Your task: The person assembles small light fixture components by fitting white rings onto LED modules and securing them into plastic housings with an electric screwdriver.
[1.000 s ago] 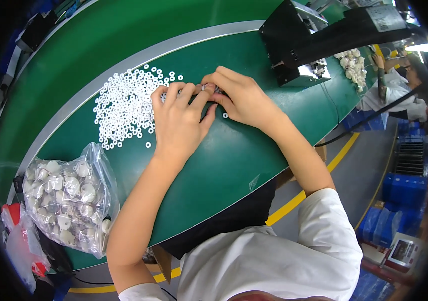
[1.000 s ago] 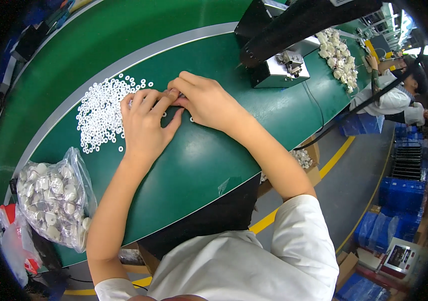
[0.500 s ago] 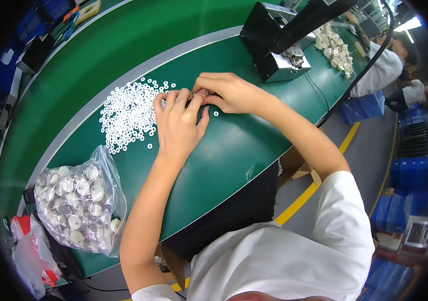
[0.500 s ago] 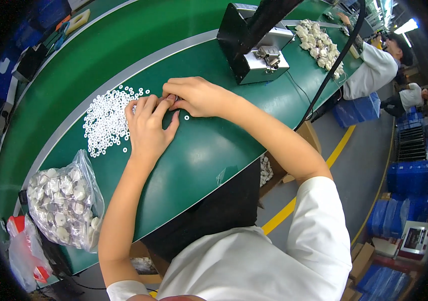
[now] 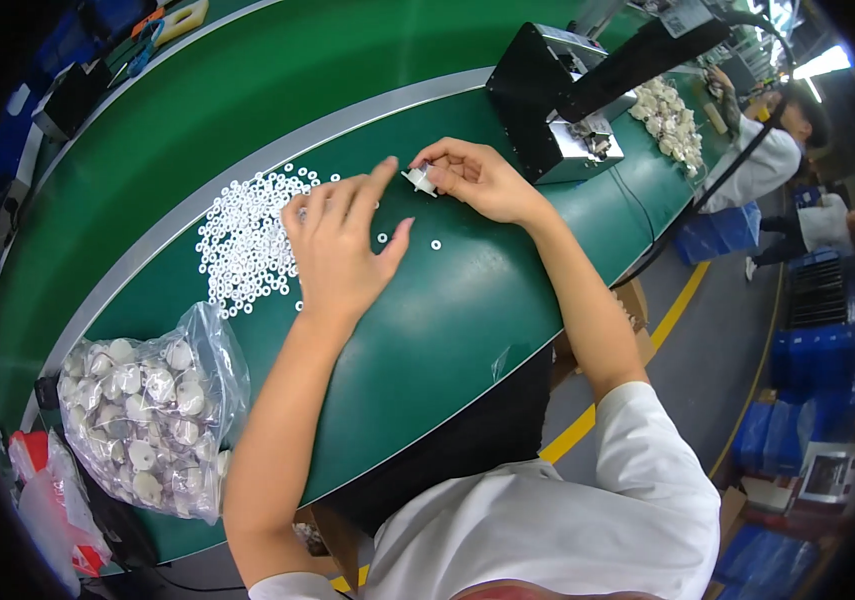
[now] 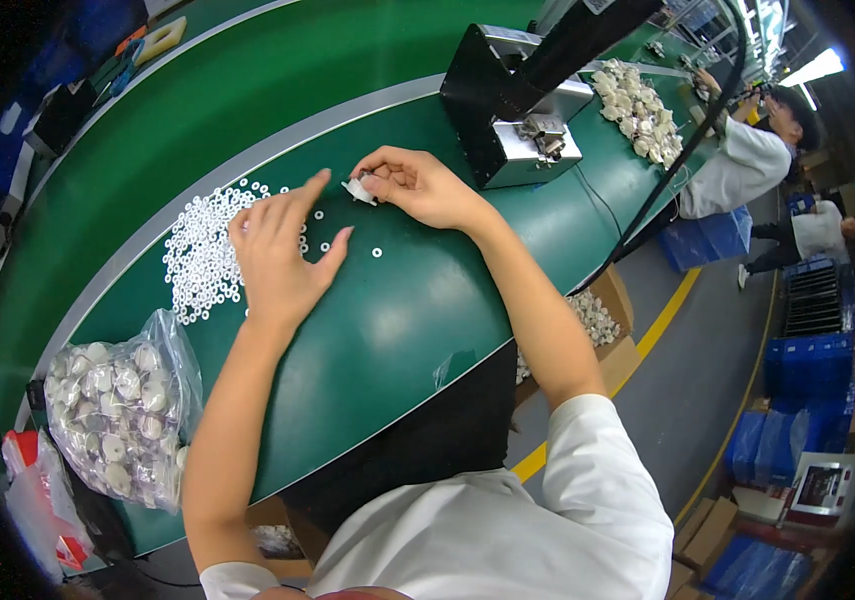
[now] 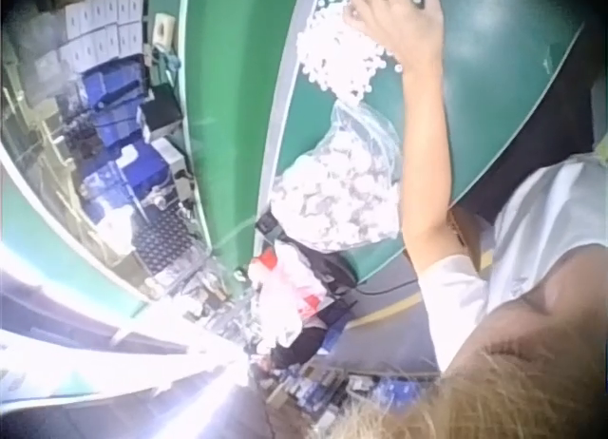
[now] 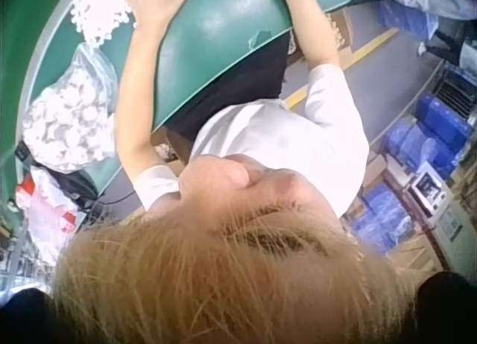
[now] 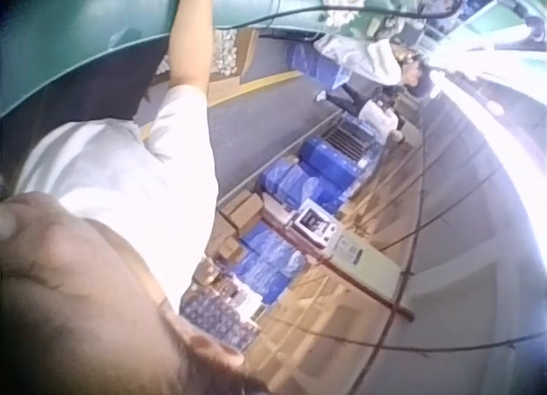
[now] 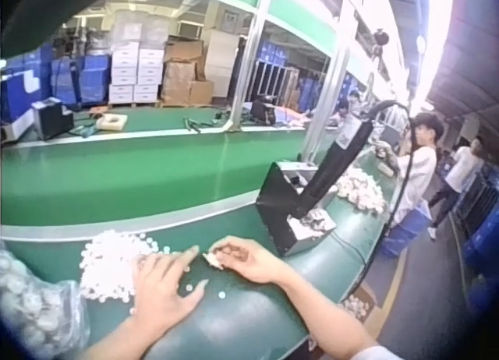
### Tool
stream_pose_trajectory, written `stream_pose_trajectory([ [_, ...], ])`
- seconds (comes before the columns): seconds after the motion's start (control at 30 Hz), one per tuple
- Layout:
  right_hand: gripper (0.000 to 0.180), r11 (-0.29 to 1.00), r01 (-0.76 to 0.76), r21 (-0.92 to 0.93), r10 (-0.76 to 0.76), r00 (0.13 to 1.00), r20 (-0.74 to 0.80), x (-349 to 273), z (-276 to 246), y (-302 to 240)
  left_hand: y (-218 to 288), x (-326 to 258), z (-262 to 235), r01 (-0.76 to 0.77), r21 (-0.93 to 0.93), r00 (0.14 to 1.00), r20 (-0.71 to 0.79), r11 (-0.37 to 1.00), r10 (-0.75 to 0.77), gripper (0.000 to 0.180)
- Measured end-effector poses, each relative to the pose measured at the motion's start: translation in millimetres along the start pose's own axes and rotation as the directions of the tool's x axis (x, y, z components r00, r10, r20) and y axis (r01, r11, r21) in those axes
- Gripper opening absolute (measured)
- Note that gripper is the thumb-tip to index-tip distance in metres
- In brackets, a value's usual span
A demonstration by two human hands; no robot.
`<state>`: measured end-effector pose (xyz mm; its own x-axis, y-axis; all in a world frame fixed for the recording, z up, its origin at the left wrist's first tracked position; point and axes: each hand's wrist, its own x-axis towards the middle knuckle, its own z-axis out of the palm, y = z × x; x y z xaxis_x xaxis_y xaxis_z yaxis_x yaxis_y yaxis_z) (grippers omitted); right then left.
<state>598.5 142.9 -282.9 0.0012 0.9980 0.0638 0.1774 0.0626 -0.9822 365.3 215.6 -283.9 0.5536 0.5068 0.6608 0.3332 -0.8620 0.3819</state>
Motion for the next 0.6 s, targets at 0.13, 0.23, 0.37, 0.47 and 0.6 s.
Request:
stream_pose_trajectory([
  [0.13,0.022,0.997,0.014,-0.079,-0.019,0.997,-0.069,-3.7,7.8,-3.3,-7.0,1.6,-9.7,0.056,0.089,0.997,0.041,0.994,-0.060,0.063],
  [0.23,0.021,0.923,0.026,-0.383,-0.082,0.988,-0.130,-3.2,11.0,-10.9,-8.2,-0.5,-2.6,0.030,0.108,0.998,0.049,0.994,-0.035,0.055],
  [0.37,0.019,0.869,0.106,-0.483,-0.194,0.971,-0.137,0.4,12.6,-9.9,-5.6,4.0,5.3,0.081,0.056,0.994,0.072,0.995,-0.085,0.046],
  [0.47,0.016,0.896,0.072,-0.439,-0.137,0.984,-0.118,1.5,11.0,-10.8,-3.2,7.1,10.9,0.055,0.023,0.998,0.038,0.998,-0.056,0.041],
  [0.6,0.017,0.962,0.007,-0.271,-0.023,0.998,-0.057,0.6,3.2,-5.1,8.0,3.6,13.8,0.100,-0.043,0.991,0.092,0.994,-0.096,0.044],
])
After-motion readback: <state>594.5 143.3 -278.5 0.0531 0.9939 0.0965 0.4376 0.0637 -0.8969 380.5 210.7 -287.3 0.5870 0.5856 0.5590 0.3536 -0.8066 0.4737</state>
